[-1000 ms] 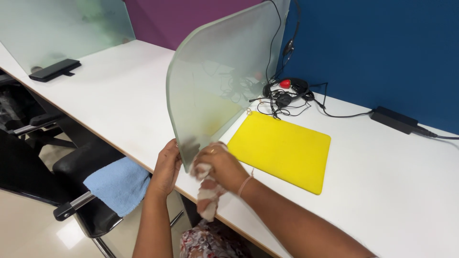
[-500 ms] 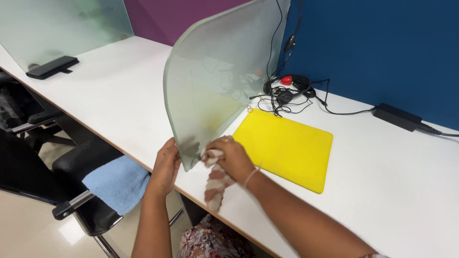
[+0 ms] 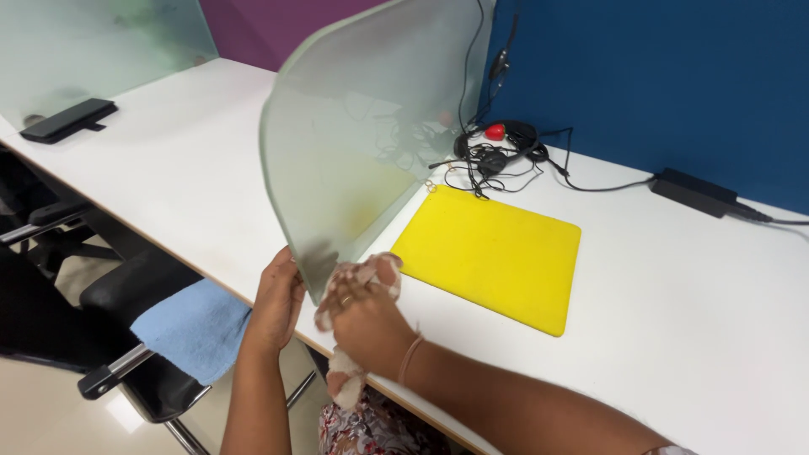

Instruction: Cleaning an office cubicle workstation using a cloth.

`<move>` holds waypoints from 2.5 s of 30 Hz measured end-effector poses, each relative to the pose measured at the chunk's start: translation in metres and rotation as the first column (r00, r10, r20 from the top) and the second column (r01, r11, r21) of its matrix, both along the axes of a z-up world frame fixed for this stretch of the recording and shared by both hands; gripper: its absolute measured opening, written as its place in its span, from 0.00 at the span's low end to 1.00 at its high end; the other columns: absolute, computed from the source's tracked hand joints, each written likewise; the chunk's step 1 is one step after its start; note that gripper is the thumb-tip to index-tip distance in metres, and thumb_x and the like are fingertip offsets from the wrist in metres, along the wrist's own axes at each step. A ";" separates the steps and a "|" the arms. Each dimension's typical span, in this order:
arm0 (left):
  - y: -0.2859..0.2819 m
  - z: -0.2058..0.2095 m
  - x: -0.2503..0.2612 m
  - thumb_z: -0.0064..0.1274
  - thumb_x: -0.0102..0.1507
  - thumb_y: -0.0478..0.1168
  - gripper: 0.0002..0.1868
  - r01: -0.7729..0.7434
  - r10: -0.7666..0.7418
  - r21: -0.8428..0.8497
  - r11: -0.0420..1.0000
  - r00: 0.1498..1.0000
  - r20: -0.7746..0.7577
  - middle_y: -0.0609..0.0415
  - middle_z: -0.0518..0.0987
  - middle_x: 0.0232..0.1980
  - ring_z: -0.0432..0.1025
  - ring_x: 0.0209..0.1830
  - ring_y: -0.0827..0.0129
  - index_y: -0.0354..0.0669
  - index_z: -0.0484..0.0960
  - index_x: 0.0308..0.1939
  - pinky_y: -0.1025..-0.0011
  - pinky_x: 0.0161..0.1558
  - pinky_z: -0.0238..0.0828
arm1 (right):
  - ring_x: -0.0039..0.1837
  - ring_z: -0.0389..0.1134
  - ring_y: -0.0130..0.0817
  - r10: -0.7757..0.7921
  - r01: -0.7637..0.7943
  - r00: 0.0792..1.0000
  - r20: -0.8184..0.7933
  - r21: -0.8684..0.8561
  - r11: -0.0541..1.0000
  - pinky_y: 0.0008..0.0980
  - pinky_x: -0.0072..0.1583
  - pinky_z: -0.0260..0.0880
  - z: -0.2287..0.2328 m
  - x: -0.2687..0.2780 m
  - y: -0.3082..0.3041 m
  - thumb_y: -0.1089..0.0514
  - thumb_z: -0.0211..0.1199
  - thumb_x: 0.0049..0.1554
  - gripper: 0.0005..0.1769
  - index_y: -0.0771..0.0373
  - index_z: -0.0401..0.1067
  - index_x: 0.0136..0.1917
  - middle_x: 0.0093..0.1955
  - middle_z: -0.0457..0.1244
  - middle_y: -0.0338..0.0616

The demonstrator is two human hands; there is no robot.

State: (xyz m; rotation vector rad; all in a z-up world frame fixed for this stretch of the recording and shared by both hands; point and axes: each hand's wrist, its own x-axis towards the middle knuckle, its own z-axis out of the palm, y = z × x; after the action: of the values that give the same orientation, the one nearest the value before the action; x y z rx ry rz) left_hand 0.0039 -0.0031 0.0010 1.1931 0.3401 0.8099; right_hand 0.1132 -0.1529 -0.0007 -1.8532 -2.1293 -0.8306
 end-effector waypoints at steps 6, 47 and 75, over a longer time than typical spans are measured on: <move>0.002 -0.002 0.000 0.35 0.68 0.38 0.23 -0.023 0.023 -0.016 1.000 1.000 0.003 0.52 0.81 0.54 0.73 0.53 0.72 0.31 0.73 0.64 0.72 0.59 0.69 | 0.58 0.73 0.44 -0.223 0.071 0.926 -0.306 -0.440 0.895 0.43 0.62 0.72 0.020 0.002 0.005 0.63 0.57 0.59 0.14 0.68 0.76 0.57 0.59 0.69 0.57; 0.055 -0.073 0.013 0.43 0.79 0.53 0.21 -0.004 0.016 -0.054 0.999 0.976 0.216 0.62 0.69 0.37 0.59 0.29 0.81 0.37 0.74 0.46 0.79 0.29 0.58 | 0.46 0.73 0.52 -0.180 -0.052 0.458 -0.871 -0.228 0.972 0.46 0.51 0.76 0.006 0.001 0.025 0.62 0.53 0.57 0.32 0.82 0.52 0.71 0.45 0.67 0.59; 0.021 0.003 0.022 0.37 0.62 0.69 0.42 0.107 -0.069 -0.376 0.920 0.991 0.113 0.46 0.80 0.60 0.75 0.57 0.57 0.39 0.75 0.63 0.61 0.57 0.72 | 0.84 0.39 0.73 0.262 -0.169 0.742 -0.617 0.206 0.964 0.56 0.79 0.47 0.019 -0.005 0.011 0.73 0.55 0.55 0.48 0.82 0.34 0.80 0.83 0.36 0.81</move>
State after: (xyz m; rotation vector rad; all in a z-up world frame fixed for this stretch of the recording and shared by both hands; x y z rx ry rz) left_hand 0.0262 0.0183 0.0042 0.7943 0.3425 0.6828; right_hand 0.1084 -0.1417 0.0184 -1.4804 -1.7349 -0.2172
